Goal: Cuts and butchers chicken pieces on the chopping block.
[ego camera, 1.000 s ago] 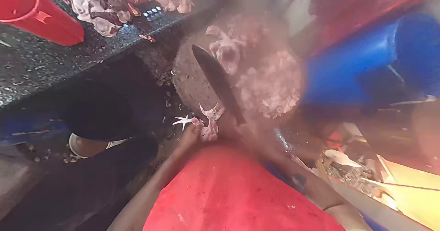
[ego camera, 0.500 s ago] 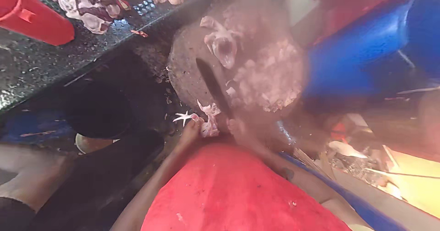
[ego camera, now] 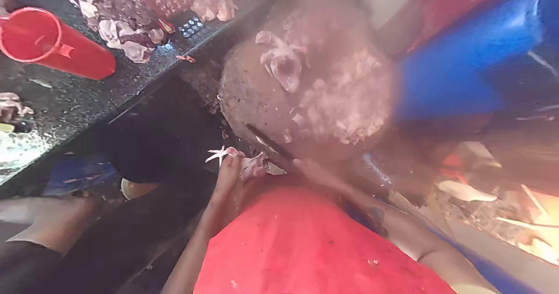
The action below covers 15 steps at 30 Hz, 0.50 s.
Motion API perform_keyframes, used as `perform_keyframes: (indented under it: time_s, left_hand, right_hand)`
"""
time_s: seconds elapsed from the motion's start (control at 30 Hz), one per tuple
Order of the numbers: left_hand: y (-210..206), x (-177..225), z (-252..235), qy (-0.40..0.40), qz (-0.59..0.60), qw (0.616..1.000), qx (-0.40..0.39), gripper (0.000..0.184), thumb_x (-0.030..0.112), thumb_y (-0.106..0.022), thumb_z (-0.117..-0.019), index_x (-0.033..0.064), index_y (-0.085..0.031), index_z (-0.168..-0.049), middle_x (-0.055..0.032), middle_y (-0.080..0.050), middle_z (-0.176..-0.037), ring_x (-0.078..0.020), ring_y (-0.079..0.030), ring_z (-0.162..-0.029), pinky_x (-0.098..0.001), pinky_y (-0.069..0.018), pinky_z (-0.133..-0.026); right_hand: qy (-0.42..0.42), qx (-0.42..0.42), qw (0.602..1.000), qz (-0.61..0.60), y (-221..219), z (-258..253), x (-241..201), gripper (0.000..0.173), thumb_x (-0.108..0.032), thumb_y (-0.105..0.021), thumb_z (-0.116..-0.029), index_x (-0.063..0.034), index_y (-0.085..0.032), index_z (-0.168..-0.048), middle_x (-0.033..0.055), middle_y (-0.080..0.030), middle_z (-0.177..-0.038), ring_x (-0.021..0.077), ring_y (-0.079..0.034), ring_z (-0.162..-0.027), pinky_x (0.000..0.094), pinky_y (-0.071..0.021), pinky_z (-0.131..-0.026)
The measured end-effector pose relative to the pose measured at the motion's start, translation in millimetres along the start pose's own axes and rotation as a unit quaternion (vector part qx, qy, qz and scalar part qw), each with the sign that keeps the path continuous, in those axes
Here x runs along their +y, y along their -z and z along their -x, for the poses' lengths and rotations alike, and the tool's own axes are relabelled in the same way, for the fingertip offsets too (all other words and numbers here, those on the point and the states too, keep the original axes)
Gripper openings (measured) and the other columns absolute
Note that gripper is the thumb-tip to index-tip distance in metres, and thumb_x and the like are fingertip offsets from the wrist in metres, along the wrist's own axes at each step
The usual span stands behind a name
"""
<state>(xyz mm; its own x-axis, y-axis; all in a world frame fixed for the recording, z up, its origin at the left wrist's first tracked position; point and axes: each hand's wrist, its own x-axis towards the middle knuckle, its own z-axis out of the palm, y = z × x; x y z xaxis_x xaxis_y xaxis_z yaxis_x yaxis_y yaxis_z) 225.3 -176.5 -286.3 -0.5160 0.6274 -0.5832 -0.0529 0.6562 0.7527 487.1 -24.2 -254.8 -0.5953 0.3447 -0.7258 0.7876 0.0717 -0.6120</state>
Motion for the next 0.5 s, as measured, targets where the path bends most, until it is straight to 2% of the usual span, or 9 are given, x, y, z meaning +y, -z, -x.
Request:
perform_keyframes:
  time_s: [0.07, 0.13, 0.2, 0.27, 0.3, 0.33, 0.4, 0.47, 0.5]
  left_hand:
    - [14.1, 11.5, 3.8, -0.030, 0.018, 0.999, 0.040, 0.036, 0.027, -0.040, -0.1101, 0.0003, -0.063, -0.119, -0.0074, -0.067, -0.096, -0.0115, -0.065, -0.084, -0.0358, -0.0562, -0.079]
    - [17.3, 33.8, 3.0, -0.064, 0.059, 0.995, 0.040, 0.037, 0.025, -0.036, -0.1102, 0.0002, -0.062, -0.121, -0.0079, -0.068, -0.100, -0.0124, -0.066, -0.086, -0.0361, -0.0572, -0.080]
    - [4.4, 54.6, -2.7, -0.080, 0.099, 0.992, -0.013, 0.039, 0.026, -0.037, -0.1109, -0.0008, -0.060, -0.126, -0.0108, -0.069, -0.106, -0.0157, -0.068, -0.093, -0.0382, -0.0586, -0.084]
    - [-21.6, 61.7, -24.1, -0.064, 0.121, 0.988, -0.078, 0.038, 0.029, -0.044, -0.1104, -0.0010, -0.057, -0.131, -0.0137, -0.068, -0.112, -0.0186, -0.068, -0.098, -0.0399, -0.0583, -0.089]
    - [-36.7, 58.0, -38.1, -0.048, 0.119, 0.988, -0.092, 0.037, 0.029, -0.048, -0.1090, -0.0005, -0.058, -0.129, -0.0134, -0.068, -0.109, -0.0183, -0.068, -0.094, -0.0391, -0.0587, -0.085]
    - [-51.6, 52.8, -49.2, -0.030, 0.115, 0.989, -0.087, 0.035, 0.028, -0.052, -0.1078, -0.0007, -0.059, -0.126, -0.0122, -0.066, -0.101, -0.0171, -0.065, -0.082, -0.0369, -0.0572, -0.075]
    - [-72.8, 43.8, -63.3, -0.011, 0.097, 0.993, -0.064, 0.030, 0.027, -0.058, -0.1052, -0.0010, -0.059, -0.116, -0.0080, -0.059, -0.082, -0.0144, -0.055, -0.062, -0.0327, -0.0513, -0.059]
    - [-79.7, 40.0, -65.5, -0.010, 0.070, 0.996, -0.049, 0.029, 0.027, -0.059, -0.1049, -0.0017, -0.059, -0.111, -0.0067, -0.058, -0.075, -0.0141, -0.055, -0.057, -0.0321, -0.0524, -0.057]
    - [-81.1, 37.5, -64.9, -0.014, 0.061, 0.997, -0.045, 0.030, 0.027, -0.059, -0.1050, -0.0022, -0.059, -0.112, -0.0074, -0.060, -0.077, -0.0149, -0.057, -0.058, -0.0333, -0.0534, -0.059]
  right_hand:
    - [-0.032, 0.077, 0.995, -0.046, 10.8, 1.1, 21.6, 0.059, -0.045, -0.028, -0.1119, 0.0029, -0.063, -0.117, 0.0177, -0.063, -0.094, 0.0280, -0.063, -0.083, 0.0492, -0.0530, -0.080]
    - [-0.045, 0.182, 0.980, -0.061, 32.9, -0.3, 30.1, 0.056, -0.041, -0.031, -0.1124, 0.0045, -0.062, -0.117, 0.0180, -0.063, -0.093, 0.0285, -0.063, -0.084, 0.0493, -0.0533, -0.081]
    - [-0.032, 0.243, 0.968, -0.053, 59.4, 6.2, 16.7, 0.054, -0.040, -0.029, -0.1127, 0.0020, -0.062, -0.116, 0.0159, -0.063, -0.090, 0.0270, -0.063, -0.080, 0.0484, -0.0540, -0.077]
    - [0.054, 0.295, 0.952, -0.065, 79.5, 22.4, -16.8, 0.050, -0.038, -0.029, -0.1122, -0.0004, -0.062, -0.111, 0.0090, -0.057, -0.077, 0.0193, -0.056, -0.064, 0.0406, -0.0518, -0.063]
    - [0.110, 0.315, 0.938, -0.087, 83.7, 35.0, -40.1, 0.049, -0.039, -0.028, -0.1116, -0.0037, -0.061, -0.108, 0.0030, -0.052, -0.072, 0.0130, -0.051, -0.058, 0.0339, -0.0483, -0.056]
    - [0.172, 0.327, 0.922, -0.112, 84.5, 48.4, -64.5, 0.050, -0.045, -0.026, -0.1102, -0.0075, -0.060, -0.107, -0.0026, -0.049, -0.069, 0.0069, -0.048, -0.056, 0.0277, -0.0461, -0.053]
    - [0.300, 0.328, 0.882, -0.156, 74.9, 59.1, -95.9, 0.061, -0.064, -0.025, -0.1052, -0.0127, -0.057, -0.107, -0.0112, -0.046, -0.068, -0.0024, -0.046, -0.056, 0.0192, -0.0454, -0.053]
    - [0.335, 0.338, 0.870, -0.127, 45.1, 40.3, -86.0, 0.076, -0.074, -0.024, -0.1006, -0.0062, -0.059, -0.102, -0.0064, -0.046, -0.065, 0.0021, -0.048, -0.056, 0.0242, -0.0469, -0.054]
    - [0.298, 0.331, 0.892, -0.071, 27.1, 25.1, -66.0, 0.077, -0.067, -0.024, -0.1042, 0.0003, -0.063, -0.105, 0.0006, -0.052, -0.066, 0.0086, -0.053, -0.058, 0.0304, -0.0508, -0.057]
